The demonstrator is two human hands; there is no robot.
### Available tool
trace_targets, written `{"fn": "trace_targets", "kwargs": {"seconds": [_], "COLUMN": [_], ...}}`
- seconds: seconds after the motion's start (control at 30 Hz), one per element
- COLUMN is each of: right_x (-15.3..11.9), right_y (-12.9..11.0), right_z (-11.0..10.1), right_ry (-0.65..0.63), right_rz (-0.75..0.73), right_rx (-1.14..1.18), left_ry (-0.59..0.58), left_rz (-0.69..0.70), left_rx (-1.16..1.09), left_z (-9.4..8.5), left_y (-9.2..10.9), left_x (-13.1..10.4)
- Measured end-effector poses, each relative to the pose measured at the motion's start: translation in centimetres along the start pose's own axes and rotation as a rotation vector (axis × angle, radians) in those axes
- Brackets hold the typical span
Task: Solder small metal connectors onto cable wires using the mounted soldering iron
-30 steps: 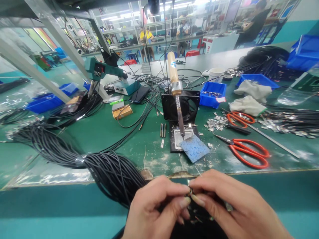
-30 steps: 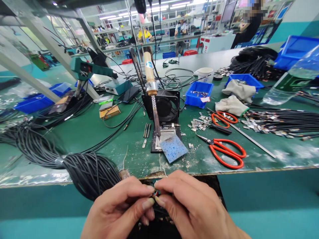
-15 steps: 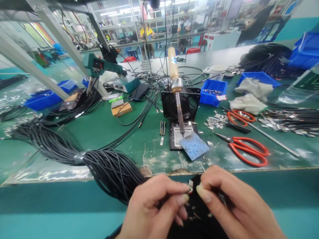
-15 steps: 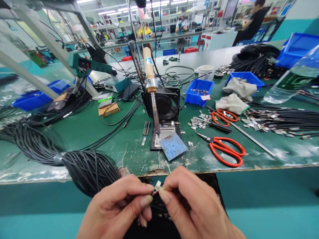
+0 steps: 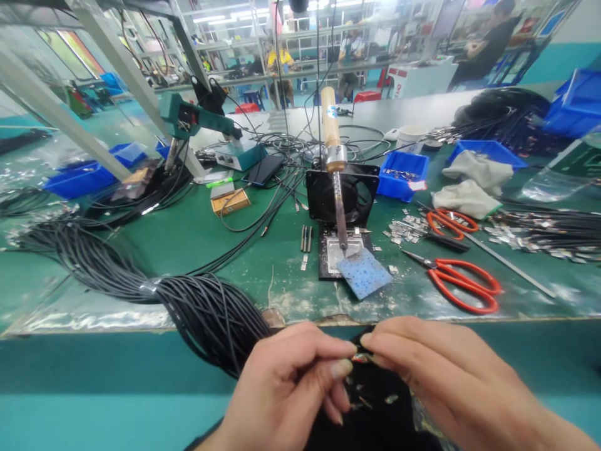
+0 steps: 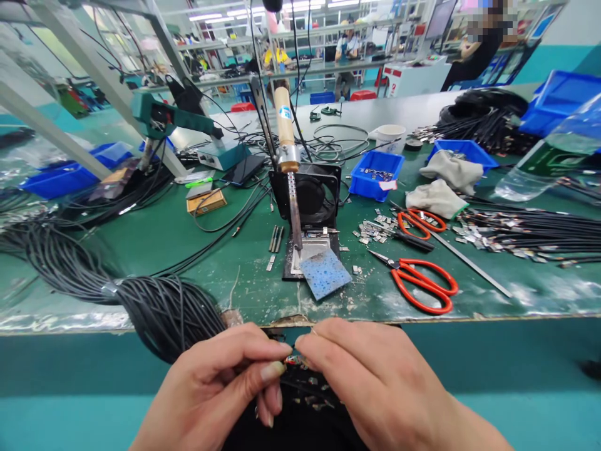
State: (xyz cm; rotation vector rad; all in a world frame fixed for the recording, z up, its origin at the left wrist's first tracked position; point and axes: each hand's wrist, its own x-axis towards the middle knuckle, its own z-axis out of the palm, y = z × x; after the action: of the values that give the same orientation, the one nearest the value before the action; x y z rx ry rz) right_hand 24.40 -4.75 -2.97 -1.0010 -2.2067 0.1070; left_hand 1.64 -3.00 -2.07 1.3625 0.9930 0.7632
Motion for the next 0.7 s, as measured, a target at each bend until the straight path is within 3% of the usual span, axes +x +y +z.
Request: {"fn": "trace_targets", "kwargs": {"seconds": [0.7], "right_x": [0.06], "right_y": [-0.37], "right_z": [-0.64], "right_ry": [-0.075], "right_rz": [-0.055], "right_rx": [-0.003], "left_ry": [-0.019], "left_rz": [0.031], "left_rx": [0.014], "left_z": [0.22], "left_y": [0.17], "left_x": [0.01]}}
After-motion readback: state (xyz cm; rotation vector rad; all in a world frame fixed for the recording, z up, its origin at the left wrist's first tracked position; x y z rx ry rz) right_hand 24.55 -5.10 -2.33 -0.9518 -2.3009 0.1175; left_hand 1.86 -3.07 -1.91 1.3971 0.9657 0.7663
